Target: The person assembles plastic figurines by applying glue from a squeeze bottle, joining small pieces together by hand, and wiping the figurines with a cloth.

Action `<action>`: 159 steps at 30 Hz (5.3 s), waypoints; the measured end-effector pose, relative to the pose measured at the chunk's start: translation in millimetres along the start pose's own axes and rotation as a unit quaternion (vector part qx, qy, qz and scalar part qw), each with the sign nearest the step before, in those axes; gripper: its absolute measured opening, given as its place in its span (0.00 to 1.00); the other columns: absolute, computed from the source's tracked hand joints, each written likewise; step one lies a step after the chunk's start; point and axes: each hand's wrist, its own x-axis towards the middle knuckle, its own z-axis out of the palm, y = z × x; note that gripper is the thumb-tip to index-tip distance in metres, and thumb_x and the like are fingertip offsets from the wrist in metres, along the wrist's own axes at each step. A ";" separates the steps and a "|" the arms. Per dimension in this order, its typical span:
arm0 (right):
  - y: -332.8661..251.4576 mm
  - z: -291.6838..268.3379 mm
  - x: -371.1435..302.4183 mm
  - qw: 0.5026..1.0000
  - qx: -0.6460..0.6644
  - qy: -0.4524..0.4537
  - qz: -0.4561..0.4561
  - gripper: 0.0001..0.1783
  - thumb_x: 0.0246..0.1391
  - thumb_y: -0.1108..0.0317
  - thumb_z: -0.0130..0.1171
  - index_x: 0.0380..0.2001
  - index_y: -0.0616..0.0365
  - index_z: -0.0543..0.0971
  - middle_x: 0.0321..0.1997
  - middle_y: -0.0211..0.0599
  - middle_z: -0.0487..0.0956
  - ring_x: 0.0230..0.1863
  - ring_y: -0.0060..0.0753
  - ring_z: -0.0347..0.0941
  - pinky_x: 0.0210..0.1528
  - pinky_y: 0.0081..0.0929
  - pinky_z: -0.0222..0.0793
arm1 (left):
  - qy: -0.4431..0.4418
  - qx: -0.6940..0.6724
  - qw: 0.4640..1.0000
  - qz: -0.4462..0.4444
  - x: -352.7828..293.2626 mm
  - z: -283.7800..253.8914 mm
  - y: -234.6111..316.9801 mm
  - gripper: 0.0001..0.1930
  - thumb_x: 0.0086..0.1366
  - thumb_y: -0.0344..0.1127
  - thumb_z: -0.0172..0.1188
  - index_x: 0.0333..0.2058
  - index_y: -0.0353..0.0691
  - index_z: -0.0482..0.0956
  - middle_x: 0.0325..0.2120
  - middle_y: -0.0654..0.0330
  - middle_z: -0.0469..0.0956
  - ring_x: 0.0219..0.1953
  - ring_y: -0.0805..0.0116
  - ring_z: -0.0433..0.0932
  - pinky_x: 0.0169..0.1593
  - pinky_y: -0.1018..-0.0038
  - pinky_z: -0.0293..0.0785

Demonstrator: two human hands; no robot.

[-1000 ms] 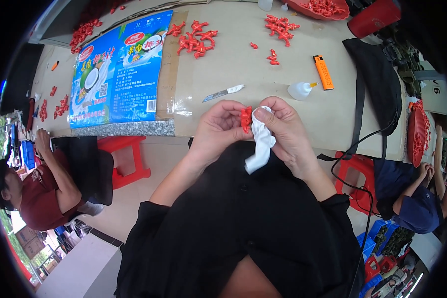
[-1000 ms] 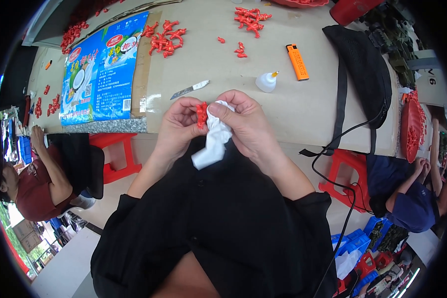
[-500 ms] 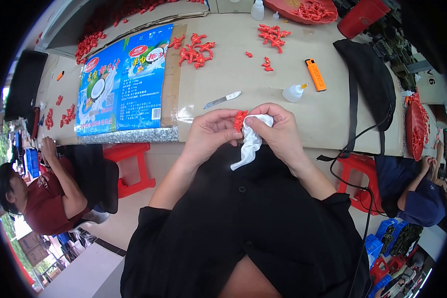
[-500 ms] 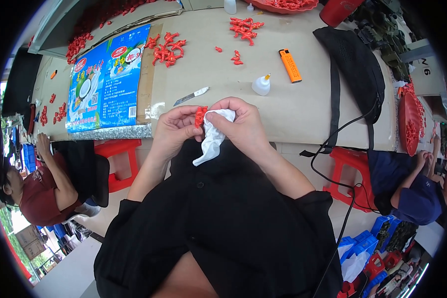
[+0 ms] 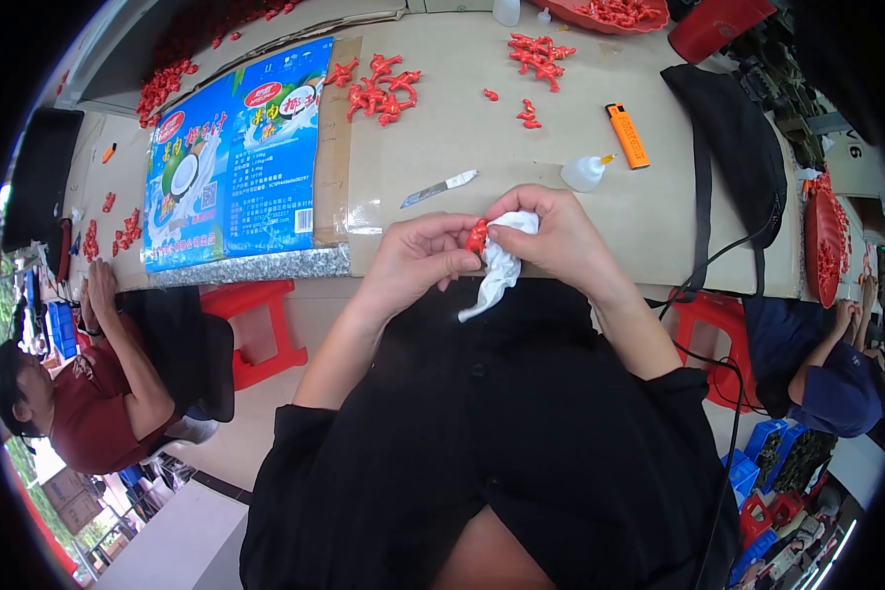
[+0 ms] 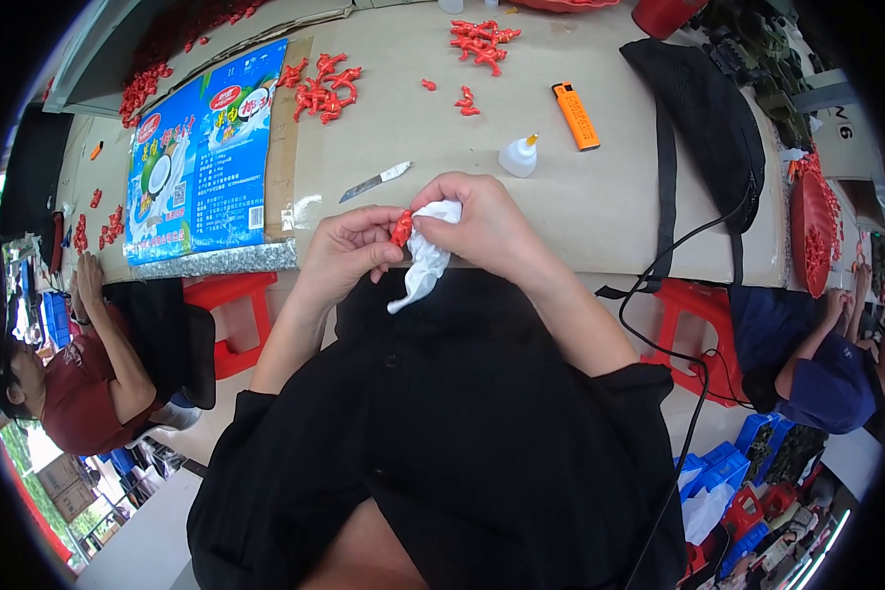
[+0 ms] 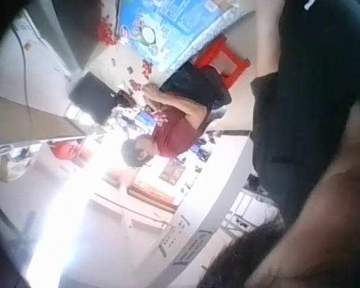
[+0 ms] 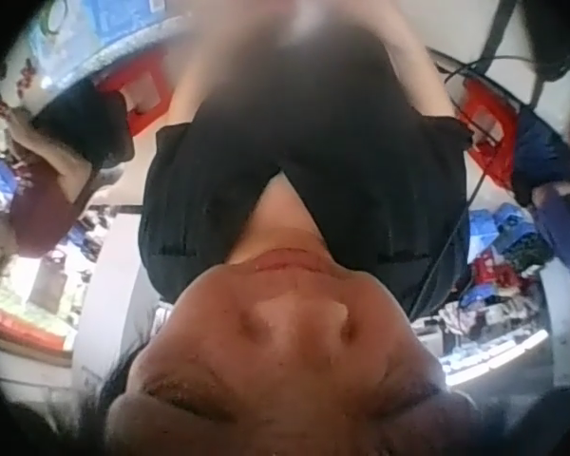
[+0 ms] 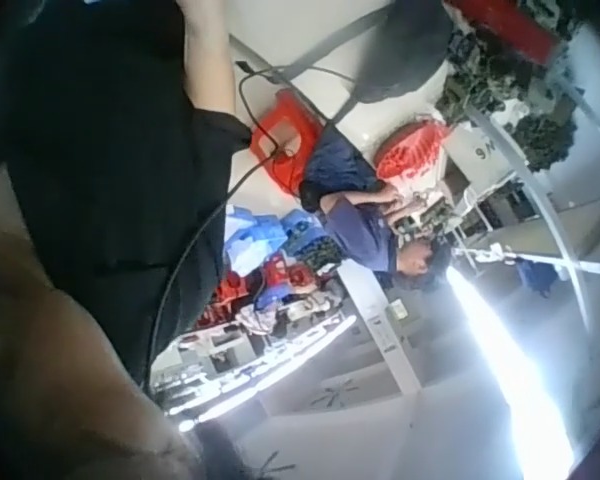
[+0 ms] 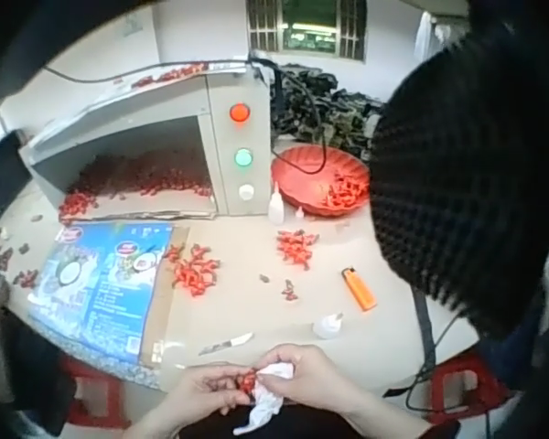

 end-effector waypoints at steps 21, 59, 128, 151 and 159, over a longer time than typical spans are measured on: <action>-6.2 1.2 -13.6 0.992 0.123 0.008 -0.007 0.08 0.43 0.74 0.57 0.30 0.63 0.72 0.25 0.29 0.74 0.28 0.14 0.69 0.30 0.14 0.66 | -0.020 -0.092 0.995 0.018 1.2 -7.6 0.5 0.14 0.55 0.25 0.53 0.42 0.32 0.71 0.27 0.61 0.73 0.19 0.80 0.67 0.20 0.86 0.64; 5.8 11.1 -5.7 0.988 0.132 0.066 0.033 0.05 0.43 0.75 0.57 0.24 0.66 0.73 0.22 0.33 0.75 0.24 0.16 0.70 0.26 0.14 0.67 | 0.007 -0.007 0.999 -0.034 1.5 0.7 6.3 0.17 0.50 0.27 0.60 0.41 0.35 0.72 0.23 0.66 0.75 0.17 0.86 0.64 0.20 0.89 0.57; 11.6 10.3 -16.0 0.995 0.025 0.072 -0.058 0.07 0.47 0.74 0.55 0.32 0.64 0.74 0.25 0.26 0.74 0.26 0.11 0.67 0.26 0.09 0.62 | 0.041 0.105 0.990 0.086 -1.7 11.5 2.2 0.12 0.60 0.28 0.48 0.43 0.34 0.71 0.30 0.64 0.68 0.27 0.81 0.66 0.29 0.86 0.63; 7.0 0.7 -9.9 0.998 0.033 0.020 0.046 0.07 0.44 0.72 0.56 0.26 0.66 0.74 0.20 0.29 0.74 0.22 0.14 0.68 0.24 0.14 0.63 | 0.089 0.198 0.971 0.104 3.6 17.2 -6.6 0.10 0.55 0.28 0.52 0.36 0.33 0.74 0.26 0.60 0.69 0.25 0.78 0.70 0.30 0.82 0.67; 7.4 1.4 -11.4 0.999 0.030 0.011 0.035 0.06 0.45 0.72 0.55 0.25 0.66 0.74 0.19 0.28 0.73 0.22 0.12 0.66 0.23 0.13 0.62 | 0.089 0.223 0.961 0.137 5.1 18.9 -9.3 0.09 0.54 0.26 0.52 0.35 0.33 0.73 0.24 0.60 0.69 0.23 0.76 0.69 0.28 0.82 0.66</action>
